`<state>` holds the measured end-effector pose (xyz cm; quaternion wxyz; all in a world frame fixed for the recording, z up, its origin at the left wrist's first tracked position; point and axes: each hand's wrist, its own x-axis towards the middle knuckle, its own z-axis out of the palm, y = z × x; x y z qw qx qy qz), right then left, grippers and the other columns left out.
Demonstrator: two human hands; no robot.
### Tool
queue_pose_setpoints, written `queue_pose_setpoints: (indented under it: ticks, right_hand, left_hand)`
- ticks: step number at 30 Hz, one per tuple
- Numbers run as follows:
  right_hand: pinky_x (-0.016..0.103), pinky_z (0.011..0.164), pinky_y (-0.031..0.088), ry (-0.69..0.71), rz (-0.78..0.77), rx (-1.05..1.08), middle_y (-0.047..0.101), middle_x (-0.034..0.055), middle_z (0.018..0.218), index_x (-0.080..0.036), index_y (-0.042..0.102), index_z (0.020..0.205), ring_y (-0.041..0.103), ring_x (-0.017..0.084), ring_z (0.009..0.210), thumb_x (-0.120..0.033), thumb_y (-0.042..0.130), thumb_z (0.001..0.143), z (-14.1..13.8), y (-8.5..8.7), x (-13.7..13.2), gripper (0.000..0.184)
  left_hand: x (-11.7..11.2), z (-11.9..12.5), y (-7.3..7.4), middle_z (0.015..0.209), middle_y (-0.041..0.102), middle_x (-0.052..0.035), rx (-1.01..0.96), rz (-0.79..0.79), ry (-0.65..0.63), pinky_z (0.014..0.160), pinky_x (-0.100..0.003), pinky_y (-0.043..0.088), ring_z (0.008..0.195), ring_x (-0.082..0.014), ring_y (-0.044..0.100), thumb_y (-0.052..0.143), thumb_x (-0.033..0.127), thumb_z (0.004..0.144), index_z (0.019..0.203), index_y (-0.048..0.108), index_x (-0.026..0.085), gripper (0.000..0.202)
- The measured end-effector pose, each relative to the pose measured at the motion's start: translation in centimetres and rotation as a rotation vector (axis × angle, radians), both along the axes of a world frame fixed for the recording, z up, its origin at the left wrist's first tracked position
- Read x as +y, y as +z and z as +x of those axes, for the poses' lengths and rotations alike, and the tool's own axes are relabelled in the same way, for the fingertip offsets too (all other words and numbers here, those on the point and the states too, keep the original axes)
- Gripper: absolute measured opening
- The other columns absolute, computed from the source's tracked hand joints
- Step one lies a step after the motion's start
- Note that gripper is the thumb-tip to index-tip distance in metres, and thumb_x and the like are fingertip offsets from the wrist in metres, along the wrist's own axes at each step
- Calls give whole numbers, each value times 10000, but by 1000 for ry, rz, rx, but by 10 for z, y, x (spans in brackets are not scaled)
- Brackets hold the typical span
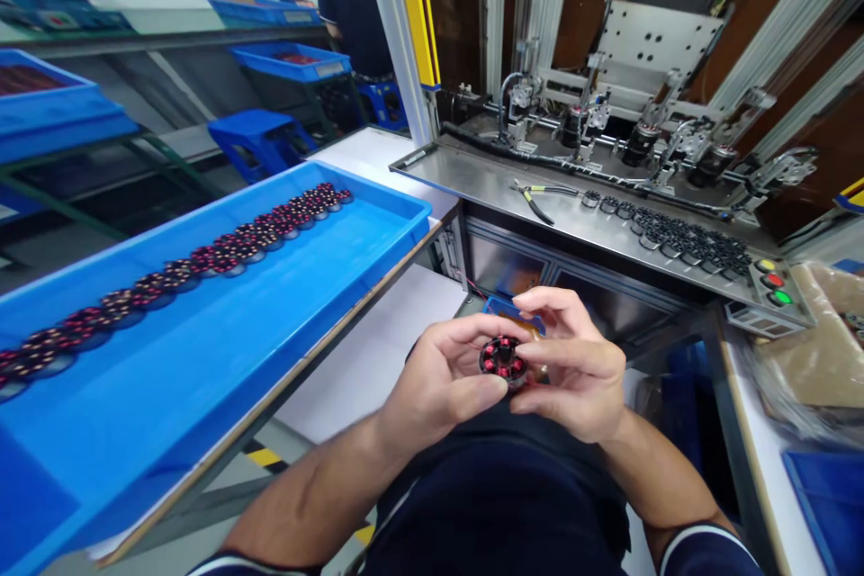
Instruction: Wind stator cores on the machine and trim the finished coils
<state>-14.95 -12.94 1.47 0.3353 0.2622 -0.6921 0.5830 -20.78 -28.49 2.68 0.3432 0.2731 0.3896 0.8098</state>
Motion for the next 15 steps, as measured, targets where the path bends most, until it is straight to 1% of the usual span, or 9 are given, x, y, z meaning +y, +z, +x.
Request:
queue_pose_setpoints:
  ticks: [3, 6, 7, 9, 12, 15]
  right_hand:
    - [425, 936, 530, 7, 71, 33, 618, 93, 1231, -302, 719, 1178, 594, 228, 1140, -330, 773, 865, -2, 7, 3, 319]
    - [461, 892, 549, -40, 130, 74, 641, 93, 1159, -244, 733, 1014, 613, 234, 1078, -318, 726, 907, -1, 12, 3, 130]
    - [466, 871, 555, -80, 148, 98, 645, 90, 1138, -231, 728, 968, 618, 234, 1057, -301, 709, 920, 0, 12, 2, 87]
    - [442, 809, 565, -205, 176, 170, 651, 83, 1096, -212, 716, 925, 621, 222, 1008, -242, 681, 938, 3, 12, -1, 47]
    - [381, 720, 551, -423, 198, 304, 653, 80, 1032, -179, 708, 933, 609, 193, 934, -152, 647, 942, 8, 7, -8, 67]
    - [357, 677, 529, -558, 199, 363, 647, 73, 943, -144, 705, 948, 593, 177, 867, -120, 632, 943, 11, 4, -14, 77]
  left_hand:
    - [1, 0, 1, 783, 753, -17, -15, -18, -16, 688, -166, 557, 685, -105, 686, 873, 329, 692, 968, 800, 190, 318]
    - [2, 0, 1, 829, 768, -25, -19, -29, -3, 721, -159, 561, 725, -107, 698, 876, 324, 693, 952, 805, 186, 302]
    - [3, 0, 0, 843, 775, -29, -25, -26, 1, 728, -155, 563, 743, -109, 707, 875, 318, 696, 952, 805, 186, 297]
    - [3, 0, 0, 850, 783, -36, -39, -15, -6, 729, -153, 571, 761, -116, 721, 871, 308, 709, 966, 801, 184, 293]
    - [4, 1, -2, 884, 797, -40, -51, 24, -12, 748, -154, 581, 802, -125, 741, 866, 282, 724, 1022, 788, 198, 320]
    - [5, 4, -4, 1006, 801, -30, 1, 71, 55, 818, -144, 576, 897, -121, 749, 860, 197, 727, 1072, 772, 231, 358]
